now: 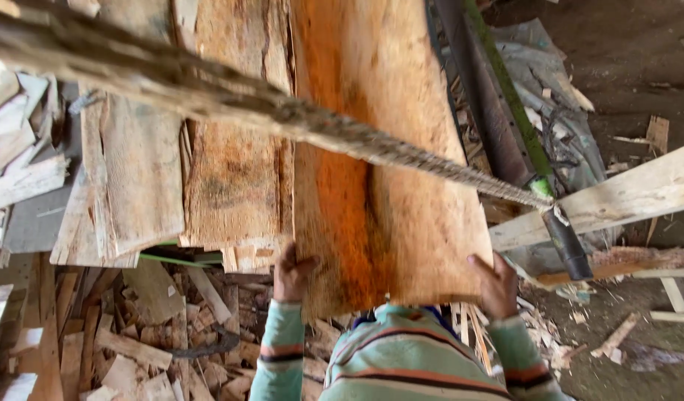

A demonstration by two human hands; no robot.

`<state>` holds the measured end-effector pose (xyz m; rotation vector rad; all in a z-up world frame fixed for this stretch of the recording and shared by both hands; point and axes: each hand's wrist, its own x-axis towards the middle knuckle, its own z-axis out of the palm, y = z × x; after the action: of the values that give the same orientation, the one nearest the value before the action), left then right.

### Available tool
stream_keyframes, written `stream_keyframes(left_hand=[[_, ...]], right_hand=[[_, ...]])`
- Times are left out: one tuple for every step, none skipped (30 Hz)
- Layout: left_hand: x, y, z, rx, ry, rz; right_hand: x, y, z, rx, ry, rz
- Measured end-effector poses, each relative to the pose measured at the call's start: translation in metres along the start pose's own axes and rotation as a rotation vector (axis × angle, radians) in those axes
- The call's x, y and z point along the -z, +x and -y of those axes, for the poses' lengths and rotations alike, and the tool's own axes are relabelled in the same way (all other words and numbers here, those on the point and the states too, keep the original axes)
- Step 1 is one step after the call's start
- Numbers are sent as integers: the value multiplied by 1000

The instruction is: Trimming the edges of wood veneer sheets using a manual guillotine-style cutter.

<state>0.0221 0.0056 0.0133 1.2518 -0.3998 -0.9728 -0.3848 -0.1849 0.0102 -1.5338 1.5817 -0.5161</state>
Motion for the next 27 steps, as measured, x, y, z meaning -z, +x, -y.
stream_keyframes(left_hand=[[4,1,5,17,-2,-7],[6,14,4,40,-28,3],[7,25,3,63,-54,13],[14,37,23,60,-53,16],[21,50,43,102,-15,34],[28,61,64,146,23,49],[28,65,76,145,26,50],[26,71,89,186,15,62],[24,77,101,228,4,74],[33,80,117,228,-2,70],[42,83,133,162,135,105],[49,90,147,88,272,138],[40,83,138,81,268,133],[31,77,129,39,316,163],[21,72,121,-4,365,193],[6,67,114,-4,365,192],[-8,62,107,33,246,181],[-21,54,101,73,125,165],[-32,55,104,74,123,158],[-41,58,106,106,71,106],[-50,61,107,137,18,55],[-55,62,115,136,17,47],[-60,64,122,146,-9,15],[-65,69,129,154,-34,-11],[-69,65,128,152,-34,-13],[-75,60,128,151,-4,-36],[-79,56,128,149,27,-59]], right_hand=[[2,1,-4,-14,-10,8],[1,13,-1,-3,144,1],[2,24,1,9,301,-5],[-2,29,-11,10,304,-7],[-4,34,-23,-1,305,6],[-7,39,-37,-14,307,21],[-11,38,-44,-14,310,20],[-12,39,-50,-106,229,8],[-14,40,-57,-198,147,-5],[-12,41,-63,-196,141,-3],[-10,42,-69,-194,196,23],[-8,46,-74,-185,253,51],[-2,47,-72,-176,251,54],[3,47,-71,-161,292,41],[9,48,-70,-146,333,28],[17,48,-71,-145,333,28],[24,48,-72,-128,434,64],[31,48,-74,-111,531,105],[36,55,-81,-112,527,110],[39,63,-87,-87,503,108],[43,70,-94,-62,478,106],[46,77,-95,-61,477,113],[49,85,-96,-53,436,111],[52,93,-96,-44,396,104],[59,100,-103,-42,396,106],[68,106,-112,-202,388,141],[76,111,-120,-363,378,171]])
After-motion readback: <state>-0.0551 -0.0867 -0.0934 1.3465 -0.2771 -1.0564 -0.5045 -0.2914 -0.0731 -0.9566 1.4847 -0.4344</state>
